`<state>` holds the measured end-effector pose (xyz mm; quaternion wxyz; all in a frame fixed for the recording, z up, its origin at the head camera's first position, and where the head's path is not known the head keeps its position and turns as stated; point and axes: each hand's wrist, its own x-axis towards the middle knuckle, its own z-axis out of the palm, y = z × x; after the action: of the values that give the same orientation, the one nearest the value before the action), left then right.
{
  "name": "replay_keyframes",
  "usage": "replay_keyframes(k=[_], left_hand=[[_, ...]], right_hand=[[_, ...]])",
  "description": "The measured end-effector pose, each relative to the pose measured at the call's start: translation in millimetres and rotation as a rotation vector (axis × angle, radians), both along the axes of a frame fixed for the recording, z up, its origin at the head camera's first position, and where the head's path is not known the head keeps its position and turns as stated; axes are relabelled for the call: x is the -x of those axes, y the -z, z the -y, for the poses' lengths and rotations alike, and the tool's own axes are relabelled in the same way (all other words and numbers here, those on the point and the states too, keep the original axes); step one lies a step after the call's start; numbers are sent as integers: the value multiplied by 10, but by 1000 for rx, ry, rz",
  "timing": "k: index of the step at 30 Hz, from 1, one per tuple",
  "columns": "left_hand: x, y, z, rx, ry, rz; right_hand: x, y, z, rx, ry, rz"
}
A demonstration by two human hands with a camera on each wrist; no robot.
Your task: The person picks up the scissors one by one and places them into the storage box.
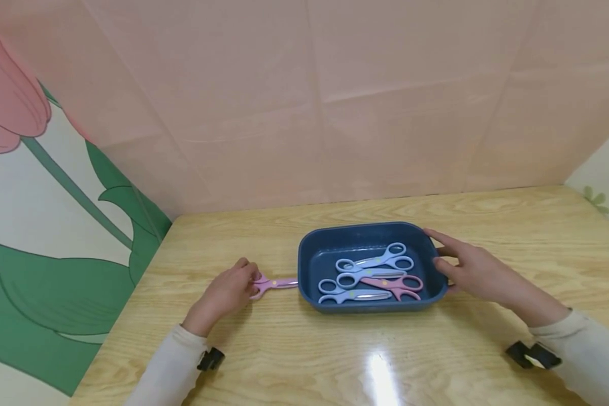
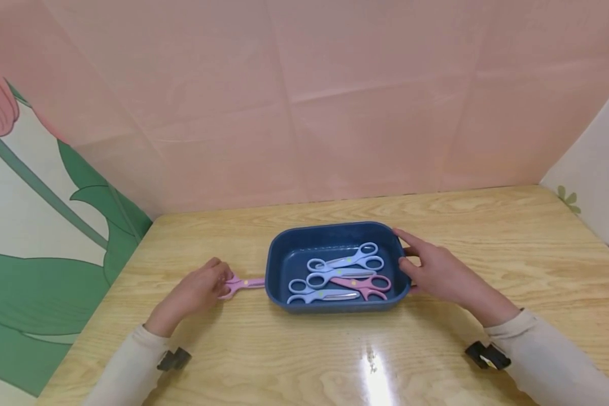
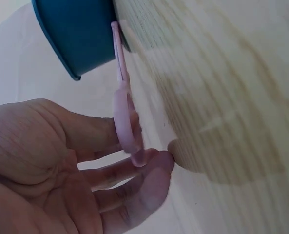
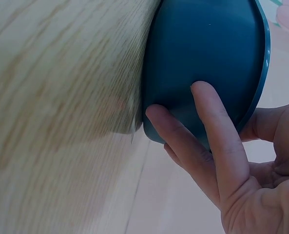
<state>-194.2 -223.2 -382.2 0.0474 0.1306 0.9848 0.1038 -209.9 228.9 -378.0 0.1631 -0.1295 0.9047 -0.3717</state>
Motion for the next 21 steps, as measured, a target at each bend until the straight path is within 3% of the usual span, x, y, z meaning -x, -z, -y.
replay_keyframes(k=[16,21], left_hand=[[57,-98,-3,-378,-137,123],[54,-107,-11,-473,-207,104]], right_hand=[[4,-7,4,3,3,-8],[-6,-4,6,5,2,-19]])
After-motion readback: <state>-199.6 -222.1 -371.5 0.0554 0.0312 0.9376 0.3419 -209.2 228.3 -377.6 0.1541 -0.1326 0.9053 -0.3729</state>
